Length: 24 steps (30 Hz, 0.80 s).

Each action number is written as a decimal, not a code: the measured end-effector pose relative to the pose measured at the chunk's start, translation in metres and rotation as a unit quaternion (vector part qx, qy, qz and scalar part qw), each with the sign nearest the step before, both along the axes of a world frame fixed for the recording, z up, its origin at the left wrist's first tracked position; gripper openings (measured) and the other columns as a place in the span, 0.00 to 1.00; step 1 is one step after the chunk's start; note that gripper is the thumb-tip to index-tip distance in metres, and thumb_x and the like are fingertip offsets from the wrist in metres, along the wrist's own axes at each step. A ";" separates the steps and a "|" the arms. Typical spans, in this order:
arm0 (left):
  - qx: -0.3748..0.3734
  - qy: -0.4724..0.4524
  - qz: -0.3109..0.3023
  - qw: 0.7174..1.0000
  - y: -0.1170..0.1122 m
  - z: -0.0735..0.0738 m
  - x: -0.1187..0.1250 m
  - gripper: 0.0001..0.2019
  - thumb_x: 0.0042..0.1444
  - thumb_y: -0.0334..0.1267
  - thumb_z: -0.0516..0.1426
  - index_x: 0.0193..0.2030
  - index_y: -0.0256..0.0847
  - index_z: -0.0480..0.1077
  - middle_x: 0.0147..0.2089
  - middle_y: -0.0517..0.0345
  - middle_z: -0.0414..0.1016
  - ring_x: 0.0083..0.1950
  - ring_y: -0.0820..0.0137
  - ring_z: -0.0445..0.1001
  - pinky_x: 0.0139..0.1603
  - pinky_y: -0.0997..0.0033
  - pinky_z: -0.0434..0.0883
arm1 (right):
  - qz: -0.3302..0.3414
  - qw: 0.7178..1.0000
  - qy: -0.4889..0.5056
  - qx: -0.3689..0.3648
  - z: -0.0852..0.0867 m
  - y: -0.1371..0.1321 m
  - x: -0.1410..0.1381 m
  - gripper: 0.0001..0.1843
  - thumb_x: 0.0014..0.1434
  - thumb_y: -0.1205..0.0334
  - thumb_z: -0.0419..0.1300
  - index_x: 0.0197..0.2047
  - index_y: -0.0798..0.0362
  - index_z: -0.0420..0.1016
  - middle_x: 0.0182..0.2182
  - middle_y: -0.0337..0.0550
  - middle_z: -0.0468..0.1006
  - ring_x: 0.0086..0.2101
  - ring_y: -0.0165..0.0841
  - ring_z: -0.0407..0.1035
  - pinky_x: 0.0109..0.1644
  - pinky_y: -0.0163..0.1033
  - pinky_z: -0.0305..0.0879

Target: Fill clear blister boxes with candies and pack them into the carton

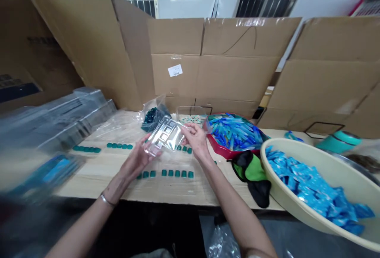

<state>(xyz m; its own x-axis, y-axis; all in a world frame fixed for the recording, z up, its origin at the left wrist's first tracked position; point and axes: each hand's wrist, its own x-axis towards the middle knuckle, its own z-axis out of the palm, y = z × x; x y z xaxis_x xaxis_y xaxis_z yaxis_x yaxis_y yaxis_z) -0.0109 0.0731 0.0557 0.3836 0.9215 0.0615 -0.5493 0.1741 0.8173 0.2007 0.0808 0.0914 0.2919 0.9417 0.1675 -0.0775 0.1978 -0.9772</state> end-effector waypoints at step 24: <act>-0.046 0.069 -0.074 0.994 0.072 0.000 0.050 0.16 0.54 0.25 0.57 0.50 0.37 0.66 0.52 0.44 0.75 0.48 0.59 0.76 0.41 0.71 0.77 | -0.098 0.727 -0.629 -0.257 -0.022 0.021 0.181 0.16 0.57 0.70 0.52 0.45 0.53 0.77 0.46 0.49 0.78 0.48 0.37 0.70 0.50 0.37 0.64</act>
<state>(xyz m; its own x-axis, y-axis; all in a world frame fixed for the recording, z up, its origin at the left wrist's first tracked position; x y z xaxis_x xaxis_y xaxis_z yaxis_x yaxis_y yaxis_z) 0.0391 0.1453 0.0554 0.5144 0.8534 -0.0838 -0.3953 0.3227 0.8600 0.3822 0.1019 0.0693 0.3490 0.9353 0.0581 0.9222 -0.3318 -0.1984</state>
